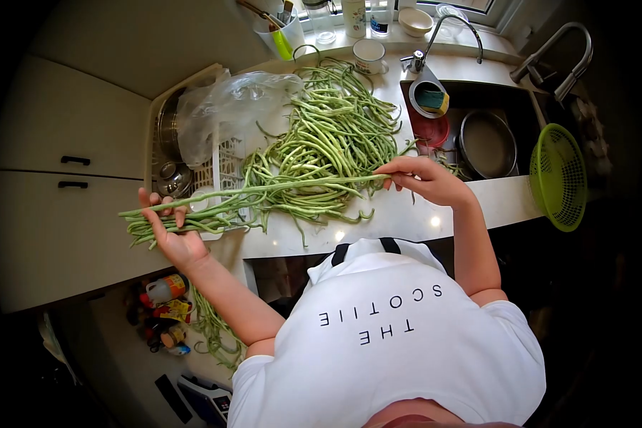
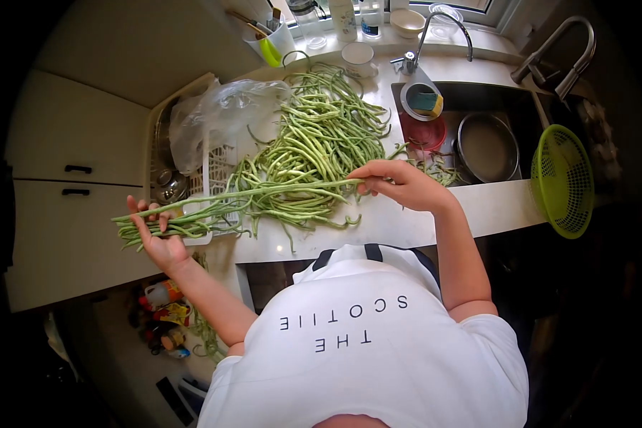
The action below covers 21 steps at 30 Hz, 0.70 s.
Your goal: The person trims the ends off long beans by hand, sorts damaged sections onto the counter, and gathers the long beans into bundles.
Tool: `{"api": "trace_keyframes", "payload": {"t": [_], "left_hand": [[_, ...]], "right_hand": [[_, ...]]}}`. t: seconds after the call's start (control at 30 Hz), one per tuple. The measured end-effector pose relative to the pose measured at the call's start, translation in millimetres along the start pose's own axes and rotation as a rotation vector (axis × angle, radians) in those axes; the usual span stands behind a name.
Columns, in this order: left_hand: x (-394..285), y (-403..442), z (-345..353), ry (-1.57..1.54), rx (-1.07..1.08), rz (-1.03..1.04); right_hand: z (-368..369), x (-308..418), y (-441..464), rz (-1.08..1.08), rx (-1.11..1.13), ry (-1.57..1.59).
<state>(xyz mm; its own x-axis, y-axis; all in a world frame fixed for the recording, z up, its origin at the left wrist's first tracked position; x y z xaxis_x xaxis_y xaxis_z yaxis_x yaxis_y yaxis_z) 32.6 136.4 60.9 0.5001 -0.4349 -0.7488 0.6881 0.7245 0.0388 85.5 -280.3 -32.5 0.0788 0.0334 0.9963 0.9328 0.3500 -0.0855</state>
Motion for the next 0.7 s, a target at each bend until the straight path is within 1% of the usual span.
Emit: {"api": "trace_keyframes", "payload": {"t": [0.07,0.1,0.17,0.23,0.3,0.37,0.4,0.43,0.5,0.53,0.57,0.63,0.67,0.7], "left_hand": [[-2.7,-2.6,0.7,0.007,0.005,0.012],[-4.3,-3.8,2.1,0.018,0.040,0.027],[-5.4,-5.5,1.8,0.034,0.072,0.041],[-8.8,-4.4,-6.5,0.059,-0.015,0.109],[-11.0,-5.1,-10.7,0.051,-0.056,0.124],[-15.1,-3.6,-18.5,0.046,-0.097,0.142],[-15.9,-2.8,-20.0,0.002,-0.065,0.129],[-17.5,-2.5,-20.3,-0.042,-0.033,0.115],[-18.4,-3.4,-22.4,-0.073,-0.052,0.113],[-17.9,-4.2,-23.5,-0.108,-0.069,0.103],[-18.7,-4.4,-25.4,-0.107,-0.072,0.110],[-17.3,-4.8,-23.4,-0.177,0.002,0.042],[-17.7,-5.8,-24.2,-0.172,-0.002,0.054],[-11.2,-8.0,-19.8,-0.244,0.016,-0.019]], "right_hand": [[-2.0,15.4,0.1,-0.307,-0.070,-0.263],[-0.6,19.2,0.0,-0.307,-0.070,-0.262],[-8.2,19.4,1.1,-0.259,-0.214,-0.942],[-10.3,13.1,1.0,-0.232,-0.255,-0.879],[-12.0,5.7,2.1,-0.210,-0.290,-0.810],[-13.9,10.8,-0.4,-0.324,-0.345,-0.610],[-13.3,9.4,-0.9,-0.326,-0.339,-0.603],[-17.9,2.5,-0.7,-0.236,-0.363,-0.523],[-25.2,-11.7,-0.3,-0.090,-0.403,-0.355],[-27.3,-12.4,-0.6,-0.092,-0.397,-0.353],[-30.7,-20.2,-0.8,0.002,-0.381,-0.316],[-36.5,-37.3,-2.5,0.162,-0.332,-0.181],[-38.5,-40.9,-2.5,0.158,-0.320,-0.176],[-38.9,-39.3,-1.6,0.091,-0.311,-0.083]]}}
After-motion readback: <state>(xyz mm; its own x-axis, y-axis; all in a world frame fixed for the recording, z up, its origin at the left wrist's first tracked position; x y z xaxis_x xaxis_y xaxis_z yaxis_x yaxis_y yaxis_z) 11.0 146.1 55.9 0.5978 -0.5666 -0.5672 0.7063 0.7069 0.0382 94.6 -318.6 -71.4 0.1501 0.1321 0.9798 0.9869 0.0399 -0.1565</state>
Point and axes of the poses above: each hand's wrist, its own y-axis towards the middle knuckle, its own z-axis out of the palm, x = y × z, the point moved 8 cm from there along y, towards the middle knuckle, and after that the axes turned 14 degrees about -x, right-handed, at the moved point
